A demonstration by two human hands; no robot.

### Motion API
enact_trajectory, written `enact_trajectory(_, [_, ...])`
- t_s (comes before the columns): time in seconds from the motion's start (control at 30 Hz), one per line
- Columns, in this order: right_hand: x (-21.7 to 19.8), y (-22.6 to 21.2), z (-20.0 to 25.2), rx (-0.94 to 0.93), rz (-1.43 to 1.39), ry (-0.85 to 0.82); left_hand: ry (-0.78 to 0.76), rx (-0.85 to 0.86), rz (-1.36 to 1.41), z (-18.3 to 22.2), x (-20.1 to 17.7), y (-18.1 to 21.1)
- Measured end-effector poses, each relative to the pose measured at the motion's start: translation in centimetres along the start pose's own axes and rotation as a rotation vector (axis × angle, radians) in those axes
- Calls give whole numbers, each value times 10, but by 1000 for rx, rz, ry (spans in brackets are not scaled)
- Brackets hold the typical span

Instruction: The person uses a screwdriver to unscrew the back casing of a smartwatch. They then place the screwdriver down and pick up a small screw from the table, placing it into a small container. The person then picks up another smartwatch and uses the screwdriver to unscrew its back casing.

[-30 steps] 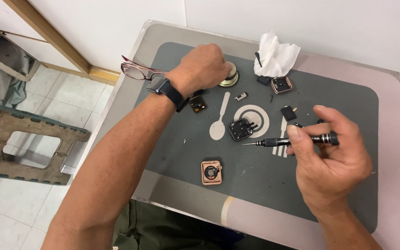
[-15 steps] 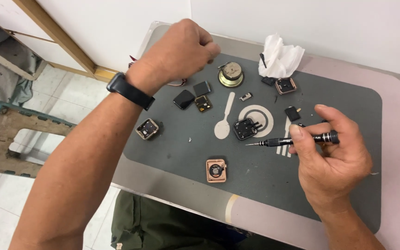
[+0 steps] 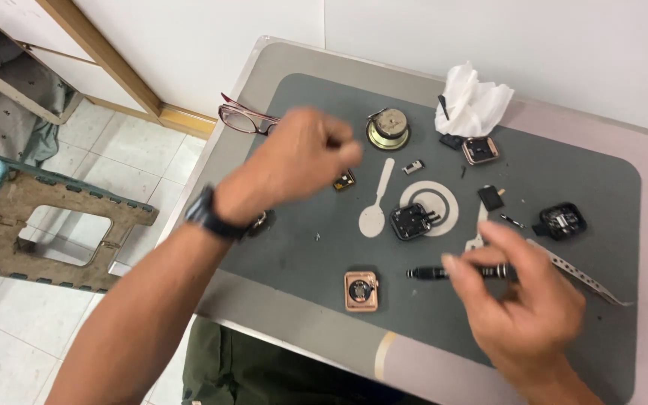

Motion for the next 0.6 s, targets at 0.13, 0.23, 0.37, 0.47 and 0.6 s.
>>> enact_trajectory(0.13, [1, -6, 8, 86, 34, 16, -7, 152, 42, 31, 7, 2])
enact_trajectory(0.23, [-1, 4, 18, 416, 177, -101, -46, 144, 59, 47, 16, 0])
enact_trajectory(0.37, [-3, 60, 50, 621, 446, -390, 36, 269, -7, 55, 20, 0])
enact_trajectory(0.47, [-9, 126, 80, 792, 300, -477, 92, 340, -220, 62, 18, 0])
enact_trajectory(0.6, [-12, 183, 153, 1160, -558, -331, 153, 462, -416, 71, 10, 9])
Point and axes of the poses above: each hand's wrist, its own z-axis away from the middle knuckle, its own x-axis out of the palm, y = z × x, the point moved 7 cm from there along -z, towards the middle knuckle, and after that the axes turned 8 degrees about x, right-handed, at the moved point
